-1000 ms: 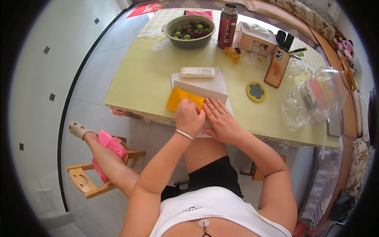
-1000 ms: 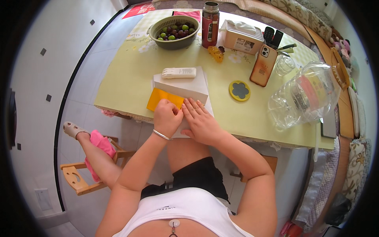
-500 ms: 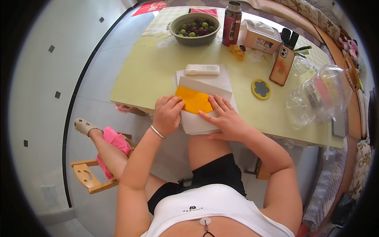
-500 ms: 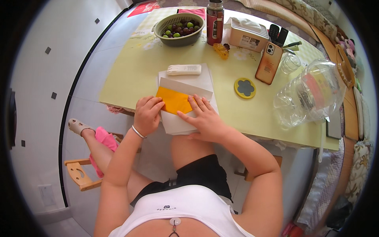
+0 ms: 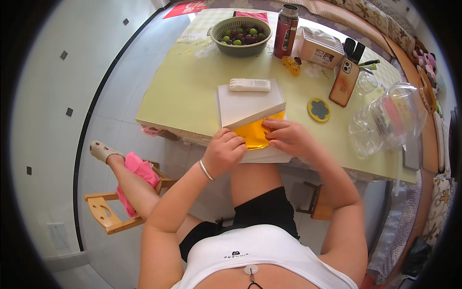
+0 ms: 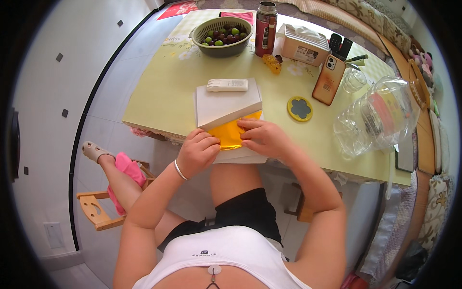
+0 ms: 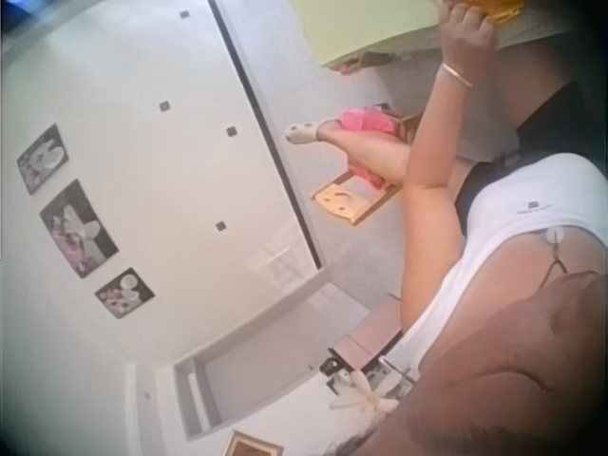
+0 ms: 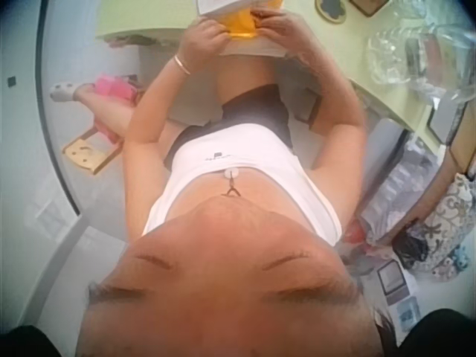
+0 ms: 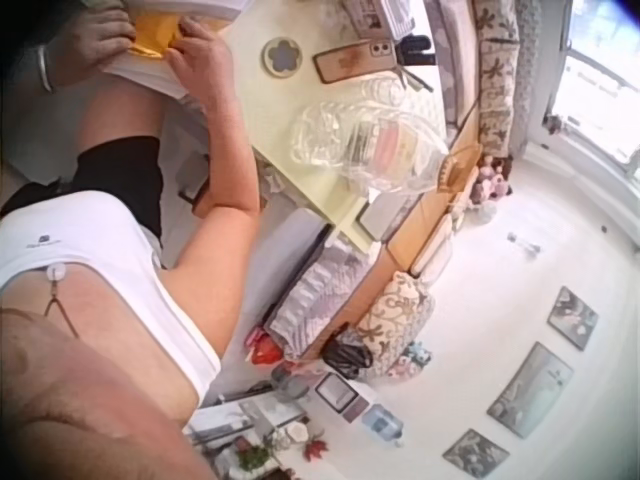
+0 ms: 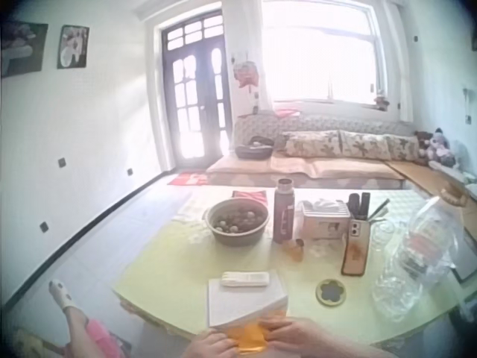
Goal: The person sits at a table and folds a yellow sheet of paper into a triangular shape by hand. They repeatedly fold the paper, crease the edges, and place the finished pieces on the table.
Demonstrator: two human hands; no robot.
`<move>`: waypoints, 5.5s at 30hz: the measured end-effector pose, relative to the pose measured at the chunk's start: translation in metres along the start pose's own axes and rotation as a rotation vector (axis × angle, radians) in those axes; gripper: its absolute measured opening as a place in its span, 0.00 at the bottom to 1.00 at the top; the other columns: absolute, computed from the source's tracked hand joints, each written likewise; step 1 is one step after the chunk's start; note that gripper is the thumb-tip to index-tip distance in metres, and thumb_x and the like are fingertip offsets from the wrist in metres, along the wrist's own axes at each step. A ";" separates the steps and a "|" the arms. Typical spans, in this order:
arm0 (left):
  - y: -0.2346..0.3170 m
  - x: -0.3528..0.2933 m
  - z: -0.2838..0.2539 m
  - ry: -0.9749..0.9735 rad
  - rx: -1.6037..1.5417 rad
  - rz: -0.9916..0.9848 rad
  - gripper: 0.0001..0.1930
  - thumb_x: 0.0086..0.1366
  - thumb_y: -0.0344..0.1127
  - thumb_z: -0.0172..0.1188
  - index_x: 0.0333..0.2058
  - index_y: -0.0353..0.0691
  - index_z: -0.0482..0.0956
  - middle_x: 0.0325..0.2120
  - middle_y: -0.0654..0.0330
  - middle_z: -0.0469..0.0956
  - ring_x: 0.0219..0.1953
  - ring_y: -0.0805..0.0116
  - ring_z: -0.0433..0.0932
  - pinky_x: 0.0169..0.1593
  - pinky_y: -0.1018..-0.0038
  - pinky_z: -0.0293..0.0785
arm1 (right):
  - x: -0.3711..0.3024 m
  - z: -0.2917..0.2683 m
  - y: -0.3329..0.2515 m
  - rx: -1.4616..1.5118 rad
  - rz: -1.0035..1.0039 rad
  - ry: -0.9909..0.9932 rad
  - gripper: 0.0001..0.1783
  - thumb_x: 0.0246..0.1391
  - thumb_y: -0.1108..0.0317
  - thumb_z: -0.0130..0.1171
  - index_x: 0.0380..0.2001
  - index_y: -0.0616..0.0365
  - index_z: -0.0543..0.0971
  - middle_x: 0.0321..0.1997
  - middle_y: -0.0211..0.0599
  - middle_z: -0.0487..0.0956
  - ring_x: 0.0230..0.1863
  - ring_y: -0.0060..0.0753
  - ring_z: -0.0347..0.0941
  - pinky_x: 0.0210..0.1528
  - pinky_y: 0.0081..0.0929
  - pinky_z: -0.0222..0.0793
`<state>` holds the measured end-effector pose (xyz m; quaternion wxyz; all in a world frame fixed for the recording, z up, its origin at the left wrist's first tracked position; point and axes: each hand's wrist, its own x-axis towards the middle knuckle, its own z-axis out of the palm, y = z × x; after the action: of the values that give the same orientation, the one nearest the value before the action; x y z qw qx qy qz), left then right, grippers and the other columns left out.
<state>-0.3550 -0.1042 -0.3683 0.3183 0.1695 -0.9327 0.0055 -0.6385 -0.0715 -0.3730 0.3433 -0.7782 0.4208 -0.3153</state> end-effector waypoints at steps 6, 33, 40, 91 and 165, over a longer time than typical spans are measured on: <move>-0.003 0.003 -0.001 0.023 -0.268 -0.245 0.09 0.53 0.27 0.65 0.35 0.38 0.80 0.33 0.57 0.81 0.39 0.56 0.78 0.47 0.63 0.72 | 0.012 0.056 -0.033 -0.282 -0.078 0.369 0.11 0.43 0.69 0.72 0.25 0.60 0.79 0.55 0.50 0.79 0.57 0.52 0.74 0.58 0.39 0.71; -0.018 0.008 0.028 0.094 -0.179 -0.592 0.21 0.54 0.26 0.67 0.49 0.35 0.80 0.24 0.62 0.77 0.37 0.59 0.74 0.47 0.63 0.69 | 0.014 0.070 -0.034 -0.445 -0.010 0.448 0.19 0.50 0.73 0.62 0.48 0.53 0.83 0.61 0.51 0.75 0.58 0.53 0.72 0.59 0.41 0.71; -0.009 0.016 0.024 0.153 0.028 -0.517 0.19 0.53 0.28 0.67 0.46 0.36 0.80 0.29 0.60 0.78 0.39 0.57 0.75 0.48 0.62 0.69 | 0.015 0.074 -0.034 -0.572 -0.001 0.429 0.21 0.52 0.70 0.60 0.51 0.53 0.83 0.64 0.53 0.73 0.59 0.54 0.71 0.61 0.42 0.69; 0.043 -0.026 0.051 -0.149 0.287 -0.228 0.29 0.64 0.35 0.55 0.65 0.61 0.71 0.69 0.37 0.56 0.72 0.35 0.54 0.71 0.44 0.48 | -0.008 0.012 -0.014 -0.658 0.175 -0.059 0.48 0.57 0.43 0.59 0.73 0.55 0.56 0.79 0.41 0.51 0.80 0.41 0.40 0.79 0.45 0.35; 0.004 -0.022 0.000 0.338 -1.212 -1.306 0.11 0.61 0.24 0.67 0.43 0.30 0.82 0.28 0.58 0.84 0.22 0.75 0.80 0.26 0.81 0.75 | -0.009 -0.003 -0.018 0.711 0.606 0.255 0.07 0.63 0.69 0.59 0.37 0.63 0.80 0.24 0.33 0.81 0.17 0.16 0.72 0.20 0.16 0.67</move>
<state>-0.3398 -0.0939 -0.3813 0.4252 0.4651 -0.4348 -0.6433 -0.6367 -0.0570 -0.3590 0.6101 -0.4104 0.5334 -0.4182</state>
